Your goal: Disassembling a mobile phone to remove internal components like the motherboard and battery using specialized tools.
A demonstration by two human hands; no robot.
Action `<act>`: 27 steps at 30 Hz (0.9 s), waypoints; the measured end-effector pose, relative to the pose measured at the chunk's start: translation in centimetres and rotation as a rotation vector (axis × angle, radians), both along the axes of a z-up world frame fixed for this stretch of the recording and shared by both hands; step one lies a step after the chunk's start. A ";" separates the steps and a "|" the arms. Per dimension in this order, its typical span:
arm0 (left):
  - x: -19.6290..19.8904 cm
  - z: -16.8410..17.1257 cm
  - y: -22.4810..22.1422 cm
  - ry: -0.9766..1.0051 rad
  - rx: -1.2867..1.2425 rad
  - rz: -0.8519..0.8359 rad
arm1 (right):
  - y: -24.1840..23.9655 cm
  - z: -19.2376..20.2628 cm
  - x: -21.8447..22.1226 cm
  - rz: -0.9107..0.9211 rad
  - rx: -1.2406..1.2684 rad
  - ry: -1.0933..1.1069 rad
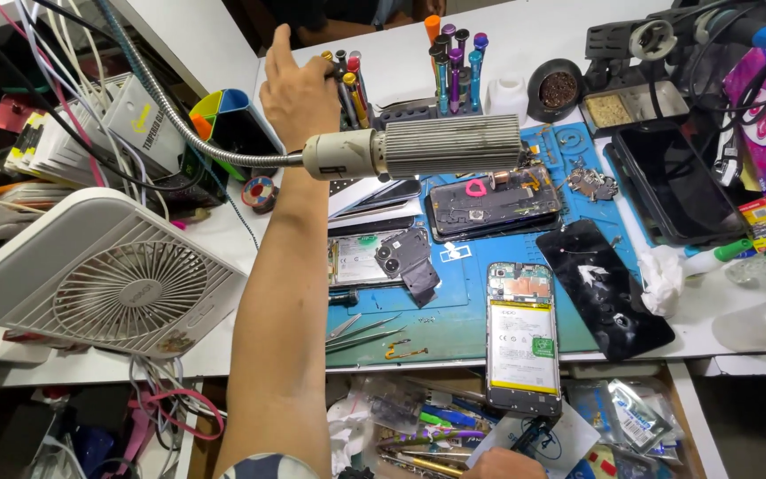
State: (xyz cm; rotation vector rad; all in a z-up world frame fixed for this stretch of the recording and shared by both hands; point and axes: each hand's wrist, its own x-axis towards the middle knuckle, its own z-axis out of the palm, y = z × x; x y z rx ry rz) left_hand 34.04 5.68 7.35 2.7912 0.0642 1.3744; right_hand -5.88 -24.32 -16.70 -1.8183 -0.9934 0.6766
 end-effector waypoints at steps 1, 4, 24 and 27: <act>-0.2 0.5 -0.1 0.001 0.001 -0.002 | -0.2 0.0 -0.1 -0.002 0.001 0.001; -1.5 1.9 0.6 -0.229 -0.076 -0.062 | -0.2 0.2 -0.2 -0.051 0.030 -0.007; -43.2 -3.3 -11.5 1.307 -2.475 -0.511 | 2.9 14.2 -1.9 -0.766 0.423 -0.333; -41.8 -2.0 -9.5 1.568 -1.412 -0.621 | 3.4 14.8 -2.4 -0.734 0.572 -0.147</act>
